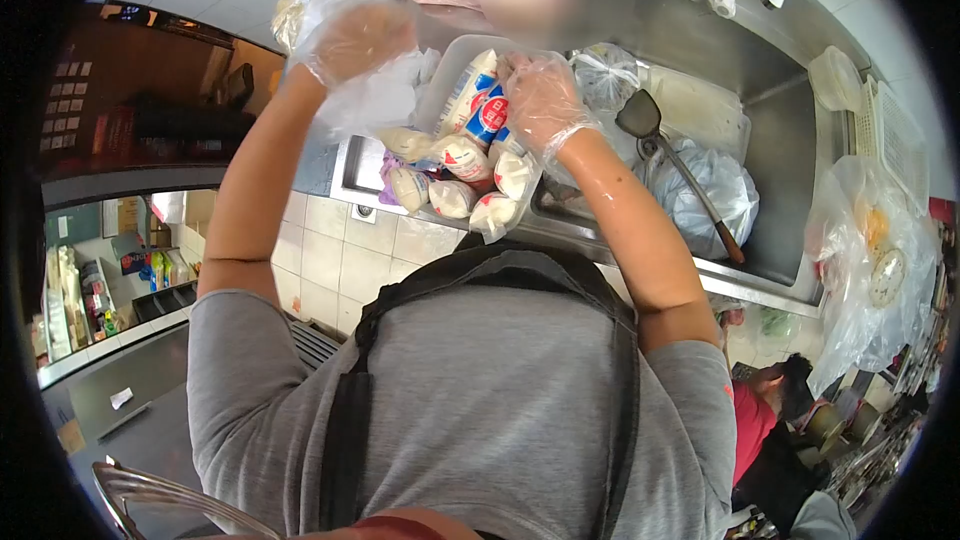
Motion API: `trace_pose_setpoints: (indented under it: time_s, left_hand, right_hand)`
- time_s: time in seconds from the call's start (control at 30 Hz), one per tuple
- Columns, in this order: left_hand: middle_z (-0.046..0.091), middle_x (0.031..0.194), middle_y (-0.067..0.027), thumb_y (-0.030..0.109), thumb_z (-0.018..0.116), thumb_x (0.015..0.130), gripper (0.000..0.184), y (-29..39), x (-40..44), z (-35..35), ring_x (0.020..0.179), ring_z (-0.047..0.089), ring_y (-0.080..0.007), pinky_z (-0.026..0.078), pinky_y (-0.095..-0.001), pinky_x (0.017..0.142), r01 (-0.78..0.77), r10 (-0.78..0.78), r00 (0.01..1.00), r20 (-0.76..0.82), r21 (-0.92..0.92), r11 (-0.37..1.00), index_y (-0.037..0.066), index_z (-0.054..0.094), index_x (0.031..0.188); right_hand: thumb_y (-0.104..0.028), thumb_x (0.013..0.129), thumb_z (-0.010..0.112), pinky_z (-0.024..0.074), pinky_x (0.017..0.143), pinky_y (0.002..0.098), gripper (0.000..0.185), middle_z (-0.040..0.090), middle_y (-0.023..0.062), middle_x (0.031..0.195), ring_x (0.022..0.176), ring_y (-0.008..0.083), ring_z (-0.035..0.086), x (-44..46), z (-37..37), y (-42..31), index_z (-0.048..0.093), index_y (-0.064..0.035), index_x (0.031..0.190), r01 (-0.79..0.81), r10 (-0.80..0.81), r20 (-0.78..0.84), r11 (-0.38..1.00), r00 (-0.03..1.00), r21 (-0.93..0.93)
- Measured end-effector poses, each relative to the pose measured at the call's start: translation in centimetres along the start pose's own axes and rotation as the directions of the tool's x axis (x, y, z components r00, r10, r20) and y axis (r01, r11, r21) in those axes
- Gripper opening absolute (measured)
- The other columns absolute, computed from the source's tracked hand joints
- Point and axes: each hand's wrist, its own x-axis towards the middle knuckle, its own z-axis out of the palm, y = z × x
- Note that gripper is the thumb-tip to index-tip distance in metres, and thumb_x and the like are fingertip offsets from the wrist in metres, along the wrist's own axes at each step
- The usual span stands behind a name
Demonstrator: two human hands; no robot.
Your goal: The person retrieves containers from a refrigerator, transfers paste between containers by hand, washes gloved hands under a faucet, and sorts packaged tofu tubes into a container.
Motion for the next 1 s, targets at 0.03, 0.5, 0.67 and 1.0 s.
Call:
trace_pose_setpoints:
  time_s: [0.03,0.5,0.67,1.0]
  left_hand:
    - [0.068,0.086,-0.0117,0.022,0.056,0.092,0.020,-2.1,-1.6,1.0,0.084,0.066,-0.0293,0.052,-0.0386,0.078,0.092,-0.090,0.986,0.138,-0.007,0.996,0.006,0.067,0.095]
    - [0.071,0.090,-0.0148,0.031,0.069,0.079,0.030,-7.3,-8.4,13.3,0.087,0.067,-0.0281,0.052,-0.0362,0.079,0.572,-0.525,0.821,0.225,-0.312,0.759,0.005,0.073,0.093]
    - [0.070,0.104,-0.0205,0.042,0.074,0.073,0.046,-3.8,-3.7,14.7,0.100,0.066,-0.0358,0.051,-0.0413,0.088,0.589,-0.674,0.738,0.027,-0.513,0.625,0.006,0.073,0.102]
    - [0.067,0.113,-0.0236,0.041,0.067,0.080,0.053,-2.8,-0.5,15.6,0.108,0.064,-0.0380,0.050,-0.0431,0.094,0.682,-0.646,0.731,0.219,-0.260,0.683,-0.004,0.067,0.108]
  right_hand:
    - [-0.012,0.085,0.055,0.0476,0.090,0.0442,0.043,0.064,0.0149,0.119,0.104,0.0318,0.063,0.0,0.0,0.2,0.059,-0.0021,0.127,0.017,-0.017,-0.010,0.999,1.000,0.048]
    - [-0.002,0.084,0.055,0.0486,0.090,0.0467,0.033,0.067,0.0134,0.105,0.099,0.0350,0.063,2.7,-1.4,1.5,0.064,-0.0138,0.114,0.128,0.058,-0.306,0.823,0.950,0.553]
    - [-0.007,0.089,0.055,0.0487,0.096,0.0407,0.028,0.067,0.0111,0.115,0.106,0.0311,0.063,9.8,-0.6,1.6,0.065,-0.0113,0.115,0.244,-0.129,-0.287,0.879,0.949,0.410]
    - [-0.044,0.097,0.055,0.0457,0.101,0.0357,0.051,0.060,0.0155,0.132,0.118,0.0297,0.059,20.0,3.4,-1.8,0.060,-0.0033,0.127,-0.391,-0.039,0.563,0.681,0.825,0.620]
